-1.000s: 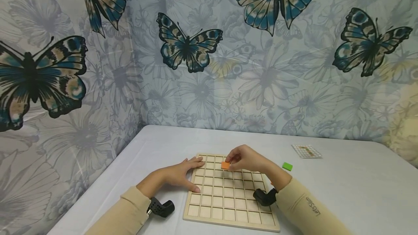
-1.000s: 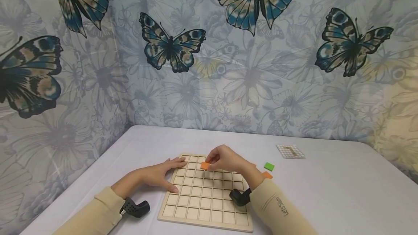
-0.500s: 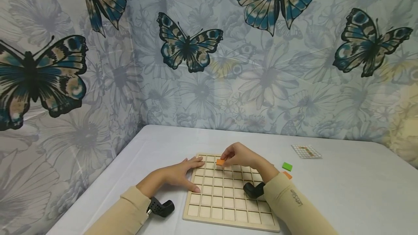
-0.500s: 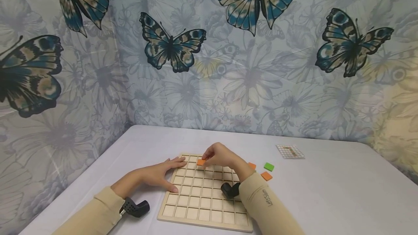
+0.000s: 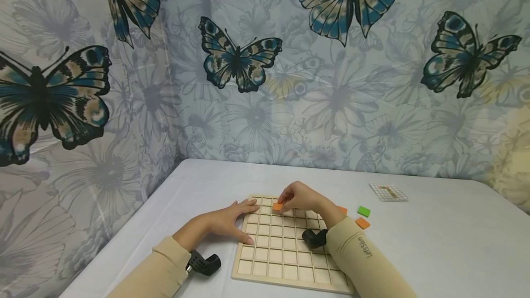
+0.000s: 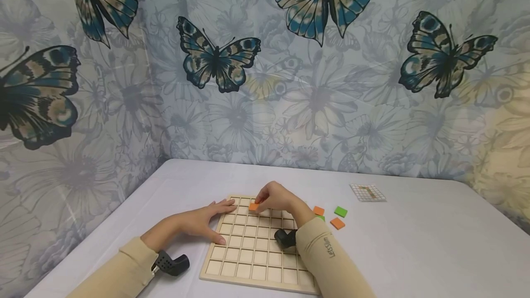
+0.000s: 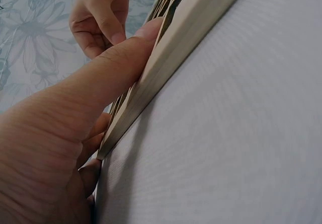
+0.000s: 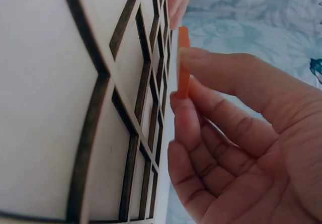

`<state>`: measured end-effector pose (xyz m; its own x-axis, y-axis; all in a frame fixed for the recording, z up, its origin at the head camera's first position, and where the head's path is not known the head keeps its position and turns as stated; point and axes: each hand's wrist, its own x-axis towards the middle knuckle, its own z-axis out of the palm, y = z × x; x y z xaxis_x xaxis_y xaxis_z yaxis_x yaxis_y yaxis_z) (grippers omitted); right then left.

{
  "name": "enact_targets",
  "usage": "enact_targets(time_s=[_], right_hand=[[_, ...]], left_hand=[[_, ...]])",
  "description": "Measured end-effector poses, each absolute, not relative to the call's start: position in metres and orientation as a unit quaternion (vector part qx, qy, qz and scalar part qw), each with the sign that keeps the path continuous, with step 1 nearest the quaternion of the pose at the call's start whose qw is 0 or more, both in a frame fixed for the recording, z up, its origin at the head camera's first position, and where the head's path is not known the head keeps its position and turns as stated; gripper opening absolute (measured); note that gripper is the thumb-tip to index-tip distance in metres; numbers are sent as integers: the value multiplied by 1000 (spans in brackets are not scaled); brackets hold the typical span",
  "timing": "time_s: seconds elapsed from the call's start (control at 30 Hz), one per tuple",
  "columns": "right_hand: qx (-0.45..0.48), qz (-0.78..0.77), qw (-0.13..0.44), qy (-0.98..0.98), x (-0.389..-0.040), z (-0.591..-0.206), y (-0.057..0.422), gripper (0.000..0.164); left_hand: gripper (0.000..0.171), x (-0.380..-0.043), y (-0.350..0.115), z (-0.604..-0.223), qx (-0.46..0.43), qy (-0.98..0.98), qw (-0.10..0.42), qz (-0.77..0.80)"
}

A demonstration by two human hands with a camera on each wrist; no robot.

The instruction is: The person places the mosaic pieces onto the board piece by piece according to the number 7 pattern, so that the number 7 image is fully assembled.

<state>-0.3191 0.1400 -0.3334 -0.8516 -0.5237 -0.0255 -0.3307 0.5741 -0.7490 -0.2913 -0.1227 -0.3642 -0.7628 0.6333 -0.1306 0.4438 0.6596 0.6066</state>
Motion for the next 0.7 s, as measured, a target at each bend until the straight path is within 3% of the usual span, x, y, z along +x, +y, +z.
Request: enact_targets(time_s=[0.7], right_hand=[[-257,-379,97,883,-322,-343,137,19]], left_hand=[[91,-291,-122,-364,304,896,163,282]])
